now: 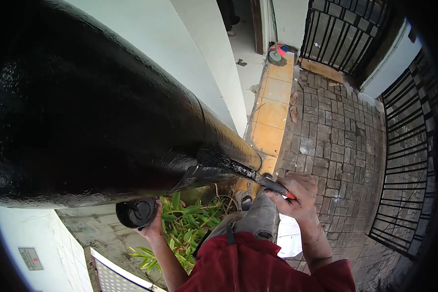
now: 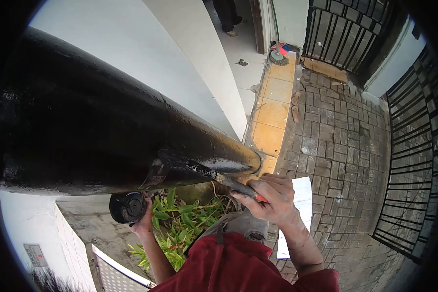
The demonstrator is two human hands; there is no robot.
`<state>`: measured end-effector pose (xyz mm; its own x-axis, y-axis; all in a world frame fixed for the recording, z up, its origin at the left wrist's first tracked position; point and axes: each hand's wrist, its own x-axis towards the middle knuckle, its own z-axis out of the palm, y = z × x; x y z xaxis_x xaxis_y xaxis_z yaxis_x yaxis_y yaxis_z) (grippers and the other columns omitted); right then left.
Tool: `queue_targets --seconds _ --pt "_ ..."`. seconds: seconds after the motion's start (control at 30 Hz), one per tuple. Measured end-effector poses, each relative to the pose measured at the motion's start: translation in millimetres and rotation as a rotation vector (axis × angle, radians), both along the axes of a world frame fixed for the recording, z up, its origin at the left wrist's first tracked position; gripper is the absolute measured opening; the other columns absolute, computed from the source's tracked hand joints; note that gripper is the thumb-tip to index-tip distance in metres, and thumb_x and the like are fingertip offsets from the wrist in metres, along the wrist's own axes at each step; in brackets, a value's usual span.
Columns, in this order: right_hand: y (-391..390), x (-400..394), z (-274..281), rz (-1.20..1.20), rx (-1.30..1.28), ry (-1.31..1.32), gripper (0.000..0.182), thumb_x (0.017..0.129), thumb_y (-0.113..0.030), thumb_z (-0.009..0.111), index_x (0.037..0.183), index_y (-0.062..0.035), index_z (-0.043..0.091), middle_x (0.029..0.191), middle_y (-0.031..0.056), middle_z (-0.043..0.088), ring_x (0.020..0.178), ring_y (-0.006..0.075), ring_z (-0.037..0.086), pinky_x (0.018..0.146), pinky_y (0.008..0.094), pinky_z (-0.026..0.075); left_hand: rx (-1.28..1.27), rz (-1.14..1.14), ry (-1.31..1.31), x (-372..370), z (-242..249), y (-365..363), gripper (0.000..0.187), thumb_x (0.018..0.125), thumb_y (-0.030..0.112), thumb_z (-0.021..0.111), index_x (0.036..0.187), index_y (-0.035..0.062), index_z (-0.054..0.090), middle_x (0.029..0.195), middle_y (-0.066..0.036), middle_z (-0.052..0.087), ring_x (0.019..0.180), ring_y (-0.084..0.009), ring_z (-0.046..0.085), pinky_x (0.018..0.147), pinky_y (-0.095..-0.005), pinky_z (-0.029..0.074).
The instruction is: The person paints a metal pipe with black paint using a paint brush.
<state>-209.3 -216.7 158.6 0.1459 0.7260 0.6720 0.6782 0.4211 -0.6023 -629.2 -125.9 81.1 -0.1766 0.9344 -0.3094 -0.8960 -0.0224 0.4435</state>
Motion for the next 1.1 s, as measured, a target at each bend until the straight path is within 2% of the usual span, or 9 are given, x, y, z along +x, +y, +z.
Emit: queue_targets --seconds 0.17,0.27,0.37,0.53,0.63,0.67,0.7,0.97,1.1 --pt "-10.3 4.9 -19.9 -0.087 -0.075 0.257 0.036 0.074 -0.031 0.08 0.068 -0.001 0.06 0.053 0.0047 0.055 0.048 0.0198 0.057 0.05 0.0285 0.044 -0.029 0.107 0.012 4.8 7.4 0.6 0.051 0.088 0.043 0.047 0.125 0.0088 0.056 0.129 -0.014 0.054 0.121 -0.0353 0.044 0.098 -0.0559 0.032" --pt "4.8 -2.3 1.9 -0.011 0.111 0.307 0.038 0.074 -0.032 0.08 0.066 -0.0011 0.059 0.052 0.0044 0.053 0.045 0.0191 0.055 0.049 0.0278 0.043 -0.161 0.209 0.069 6.4 8.0 5.3 0.053 0.09 0.043 0.045 0.129 0.0089 0.054 0.134 -0.012 0.051 0.126 -0.0334 0.042 0.103 -0.0595 0.026" --pt "6.1 6.6 -6.7 0.034 0.054 0.209 0.031 0.069 -0.025 0.084 0.069 -0.0036 0.061 0.054 0.0045 0.058 0.044 0.0194 0.057 0.046 0.0272 0.044 -0.215 0.277 0.041 2.3 4.0 13.7 0.06 0.091 0.046 0.045 0.138 0.0091 0.045 0.146 -0.012 0.041 0.136 -0.035 0.033 0.111 -0.0614 0.014" --pt "-8.1 20.5 -34.9 -0.099 -0.185 0.409 0.042 0.073 -0.035 0.079 0.063 -0.0003 0.057 0.051 0.0036 0.051 0.047 0.0173 0.054 0.048 0.0278 0.04 -0.107 0.272 0.108 4.8 -2.0 20.3 0.062 0.088 0.047 0.049 0.136 0.0075 0.047 0.144 -0.013 0.042 0.134 -0.0327 0.036 0.112 -0.0559 0.019" --pt "-3.1 18.6 -15.8 -0.019 -0.094 0.495 0.046 0.072 -0.039 0.079 0.063 0.0003 0.058 0.052 0.0036 0.052 0.049 0.018 0.054 0.05 0.0287 0.043 -0.096 0.255 0.144 5.8 -2.2 18.9 0.062 0.087 0.047 0.05 0.136 0.0072 0.047 0.143 -0.014 0.043 0.134 -0.0321 0.037 0.112 -0.0546 0.021" --pt "4.2 19.4 -9.0 0.039 -0.019 0.499 0.047 0.072 -0.039 0.079 0.063 0.0006 0.058 0.052 0.0034 0.052 0.049 0.0181 0.054 0.05 0.029 0.044 -0.098 0.244 0.147 6.5 -2.2 19.0 0.062 0.087 0.047 0.05 0.135 0.0073 0.048 0.143 -0.014 0.043 0.133 -0.0322 0.037 0.112 -0.0546 0.021" --pt "18.8 25.0 -5.8 0.154 0.132 0.362 0.034 0.072 -0.024 0.081 0.064 -0.0014 0.058 0.046 0.0045 0.05 0.038 0.0165 0.049 0.039 0.0253 0.037 -0.1 0.233 0.151 7.5 -2.3 19.2 0.062 0.087 0.047 0.049 0.135 0.0074 0.048 0.143 -0.014 0.043 0.133 -0.0322 0.037 0.112 -0.0547 0.021" --pt "9.9 23.7 4.5 0.115 -0.029 0.38 0.031 0.07 -0.021 0.082 0.065 -0.0009 0.059 0.046 0.0046 0.05 0.036 0.0161 0.047 0.039 0.0255 0.037 -0.186 0.2 0.064 15.3 -9.0 19.0 0.061 0.087 0.047 0.049 0.134 0.0079 0.049 0.142 -0.014 0.045 0.133 -0.0325 0.038 0.112 -0.0552 0.021" --pt "6.5 21.4 13.8 0.132 -0.164 0.306 0.038 0.071 -0.029 0.079 0.061 0.0 0.058 0.048 0.0025 0.051 0.045 0.0186 0.053 0.051 0.0295 0.044 -0.199 0.193 0.03 20.0 -11.1 18.3 0.061 0.087 0.047 0.049 0.134 0.0082 0.049 0.141 -0.014 0.046 0.132 -0.0326 0.038 0.111 -0.0555 0.021"
